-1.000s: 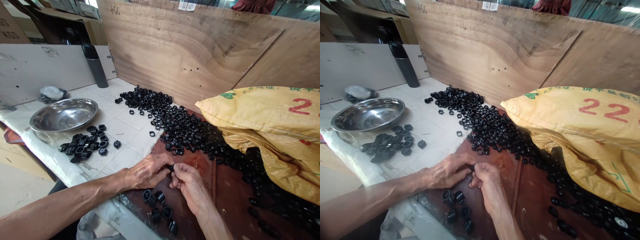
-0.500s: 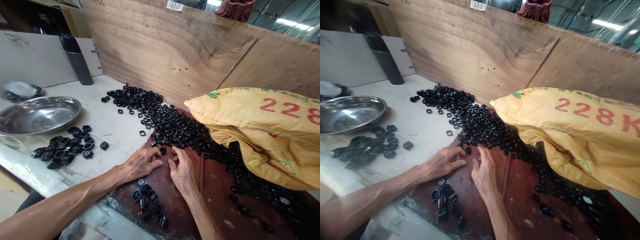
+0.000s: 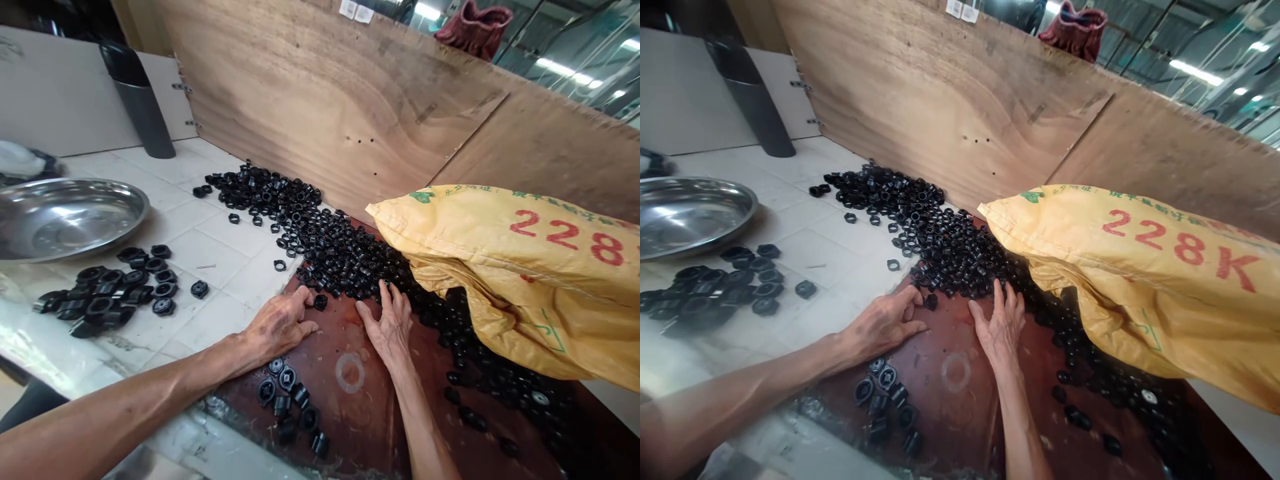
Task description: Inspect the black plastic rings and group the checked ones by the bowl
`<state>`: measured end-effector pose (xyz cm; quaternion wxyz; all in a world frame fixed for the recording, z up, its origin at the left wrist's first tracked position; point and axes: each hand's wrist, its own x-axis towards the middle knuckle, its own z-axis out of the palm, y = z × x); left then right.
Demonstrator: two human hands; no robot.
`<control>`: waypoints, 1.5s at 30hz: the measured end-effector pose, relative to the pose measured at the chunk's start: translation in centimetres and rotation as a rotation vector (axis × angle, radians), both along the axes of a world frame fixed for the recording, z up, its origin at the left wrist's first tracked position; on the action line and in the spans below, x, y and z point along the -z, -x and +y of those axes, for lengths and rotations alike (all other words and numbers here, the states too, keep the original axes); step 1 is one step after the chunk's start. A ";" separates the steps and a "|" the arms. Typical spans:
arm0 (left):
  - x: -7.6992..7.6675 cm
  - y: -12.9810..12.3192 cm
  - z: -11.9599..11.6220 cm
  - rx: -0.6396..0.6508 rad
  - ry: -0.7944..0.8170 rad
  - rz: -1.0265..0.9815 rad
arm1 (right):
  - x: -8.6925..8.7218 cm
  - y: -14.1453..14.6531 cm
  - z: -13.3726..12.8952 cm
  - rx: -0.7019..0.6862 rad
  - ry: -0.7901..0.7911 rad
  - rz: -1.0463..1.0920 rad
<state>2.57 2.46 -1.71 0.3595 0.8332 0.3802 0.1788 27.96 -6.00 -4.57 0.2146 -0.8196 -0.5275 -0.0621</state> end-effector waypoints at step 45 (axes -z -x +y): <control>-0.2 1.6 -1.2 0.096 -0.202 -0.107 | -3.8 7.8 -1.3 -0.408 -0.155 0.453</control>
